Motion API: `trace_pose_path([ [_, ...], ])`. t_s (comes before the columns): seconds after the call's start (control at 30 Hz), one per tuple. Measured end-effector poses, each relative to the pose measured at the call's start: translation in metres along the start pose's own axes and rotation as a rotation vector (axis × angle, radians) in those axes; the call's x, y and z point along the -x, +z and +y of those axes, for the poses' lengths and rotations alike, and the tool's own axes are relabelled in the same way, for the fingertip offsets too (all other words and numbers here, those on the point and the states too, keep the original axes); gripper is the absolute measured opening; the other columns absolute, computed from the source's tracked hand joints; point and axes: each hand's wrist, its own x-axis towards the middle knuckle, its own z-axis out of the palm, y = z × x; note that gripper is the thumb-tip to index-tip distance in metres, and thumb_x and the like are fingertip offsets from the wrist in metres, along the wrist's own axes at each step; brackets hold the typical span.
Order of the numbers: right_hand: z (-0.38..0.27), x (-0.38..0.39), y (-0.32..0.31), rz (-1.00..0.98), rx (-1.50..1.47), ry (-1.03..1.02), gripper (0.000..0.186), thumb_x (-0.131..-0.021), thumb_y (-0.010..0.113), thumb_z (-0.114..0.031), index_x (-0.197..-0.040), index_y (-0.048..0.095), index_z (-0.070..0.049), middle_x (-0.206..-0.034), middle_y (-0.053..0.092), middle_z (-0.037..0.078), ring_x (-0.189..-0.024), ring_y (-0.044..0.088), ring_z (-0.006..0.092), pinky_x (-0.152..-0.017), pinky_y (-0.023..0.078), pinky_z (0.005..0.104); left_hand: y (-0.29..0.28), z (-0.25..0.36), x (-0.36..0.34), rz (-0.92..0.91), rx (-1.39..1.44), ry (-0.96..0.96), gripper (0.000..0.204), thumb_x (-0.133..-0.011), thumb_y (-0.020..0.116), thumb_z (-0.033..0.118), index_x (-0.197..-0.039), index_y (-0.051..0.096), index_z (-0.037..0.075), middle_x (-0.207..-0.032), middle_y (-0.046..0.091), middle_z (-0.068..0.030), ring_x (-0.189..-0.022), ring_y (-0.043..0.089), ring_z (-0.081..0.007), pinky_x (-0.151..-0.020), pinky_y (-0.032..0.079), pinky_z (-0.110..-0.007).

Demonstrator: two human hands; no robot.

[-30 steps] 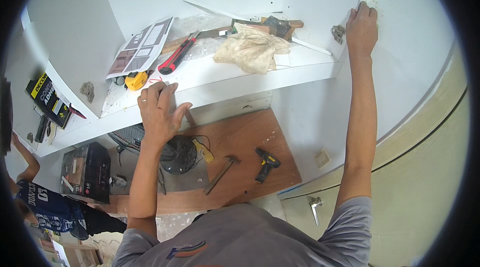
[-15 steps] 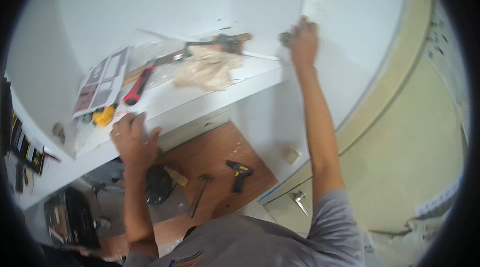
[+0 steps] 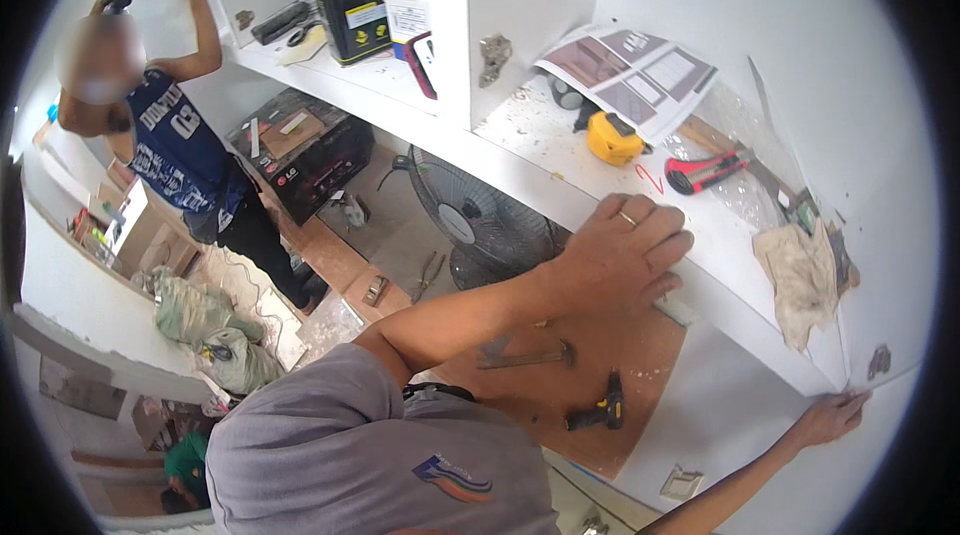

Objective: The person installs a white trim strip along the edge of a wall-mounted cabinet. They position the strip, wipe the surface with a cloth, and use a utility knife to trim the excess material flush with the cabinet edge.

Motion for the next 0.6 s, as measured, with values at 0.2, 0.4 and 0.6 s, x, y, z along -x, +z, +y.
trace_pose_path([
  [0.2,-0.024,0.038,-0.007,0.007,-0.165,0.075,0.059,-0.114,0.042,-0.041,-0.151,0.054,0.003,-0.142,0.06,0.03,-0.129,0.058,0.045,-0.113,0.044,0.0485,-0.006,0.003,0.0,0.017,-0.029,0.003,0.048,-0.082,0.079,0.036,-0.121,0.063,0.013,-0.121,0.057,-0.0059,-0.112,0.054,-0.0268,-0.096,0.044,-0.044],
  [0.4,-0.042,0.072,0.001,-0.041,-0.528,0.134,0.069,-0.114,0.041,-0.043,-0.152,0.045,0.014,-0.164,0.038,0.032,-0.155,0.035,0.0447,-0.126,0.032,0.0483,-0.003,-0.002,-0.002,0.027,-0.003,0.001,0.047,-0.083,0.079,0.035,-0.121,0.064,0.012,-0.123,0.058,-0.0071,-0.112,0.055,-0.0273,-0.096,0.045,-0.046],
  [0.6,0.019,0.063,0.001,-0.068,-0.364,-0.004,0.069,-0.115,0.042,-0.042,-0.162,0.033,0.008,-0.169,0.032,0.028,-0.159,0.028,0.0395,-0.131,0.02,0.0479,0.013,0.006,-0.008,0.057,0.003,0.058,0.045,-0.09,0.074,0.038,-0.124,0.067,0.009,-0.125,0.062,-0.0154,-0.115,0.059,-0.036,-0.101,0.043,-0.055],
])
